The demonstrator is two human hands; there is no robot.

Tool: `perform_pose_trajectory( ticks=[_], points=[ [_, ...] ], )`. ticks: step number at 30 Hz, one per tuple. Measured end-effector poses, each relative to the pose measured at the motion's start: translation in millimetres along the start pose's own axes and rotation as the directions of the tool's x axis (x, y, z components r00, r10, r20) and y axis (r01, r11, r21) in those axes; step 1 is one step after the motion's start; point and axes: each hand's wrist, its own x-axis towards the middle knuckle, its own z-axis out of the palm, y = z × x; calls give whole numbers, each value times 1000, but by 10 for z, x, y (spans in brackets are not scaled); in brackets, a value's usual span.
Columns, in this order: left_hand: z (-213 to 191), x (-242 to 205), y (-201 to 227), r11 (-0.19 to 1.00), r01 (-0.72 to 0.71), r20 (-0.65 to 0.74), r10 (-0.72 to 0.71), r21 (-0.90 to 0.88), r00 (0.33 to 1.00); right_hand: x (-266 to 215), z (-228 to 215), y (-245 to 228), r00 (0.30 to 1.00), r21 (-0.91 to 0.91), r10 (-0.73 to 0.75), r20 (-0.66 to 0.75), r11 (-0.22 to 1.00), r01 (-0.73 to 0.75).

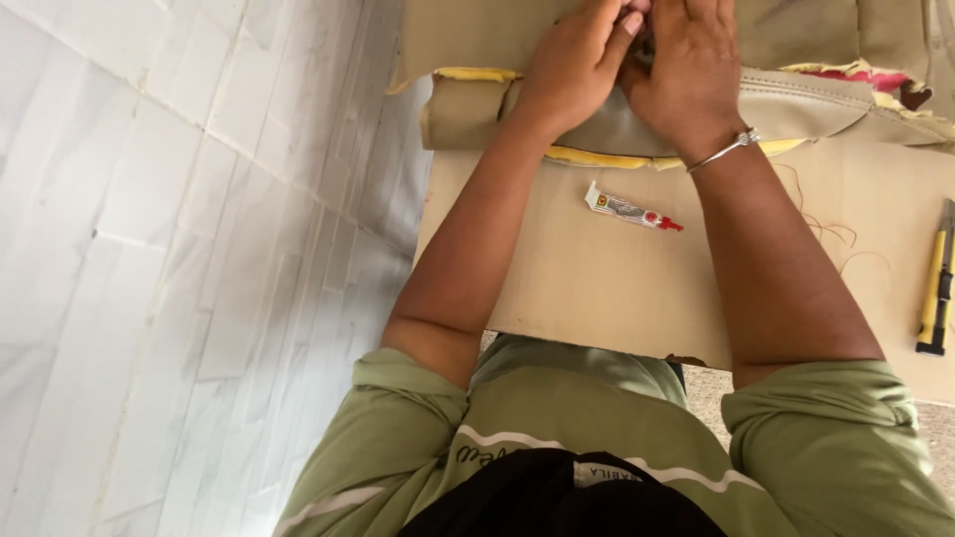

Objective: Applying adhesive to the edges of a leather cover and inserting foam padding to repair or assemble a cushion.

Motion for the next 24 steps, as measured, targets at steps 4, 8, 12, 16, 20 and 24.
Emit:
perform_pose_trajectory(
  ticks=[4, 8, 12, 16, 20, 24],
  points=[
    [-30, 7, 100, 997, -68, -43, 70, 46, 997, -5, 36, 133, 998, -43, -57, 17, 997, 58],
    [-60, -41, 205, 996, -84, -31, 85, 37, 996, -44, 37, 163, 999, 23, -14, 45, 1000, 13],
    [-32, -9, 116, 964, -242, -11, 245, 113, 969, 58, -90, 175, 996, 225, -39, 77, 974, 21],
    [12, -4, 70, 932, -325, 44, 322, 160, 946, -34, -25, 487, 990, 401, -53, 127, 916, -3],
    [121, 9, 49, 899, -324, 15, 334, 293, 942, 45, -308, 455, 938, 562, 195, 287, 759, -329],
    [254, 58, -50, 855, -259, 33, 274, 450, 961, -134, -609, 860, 969, 277, 56, 241, 953, -124]
  ],
)
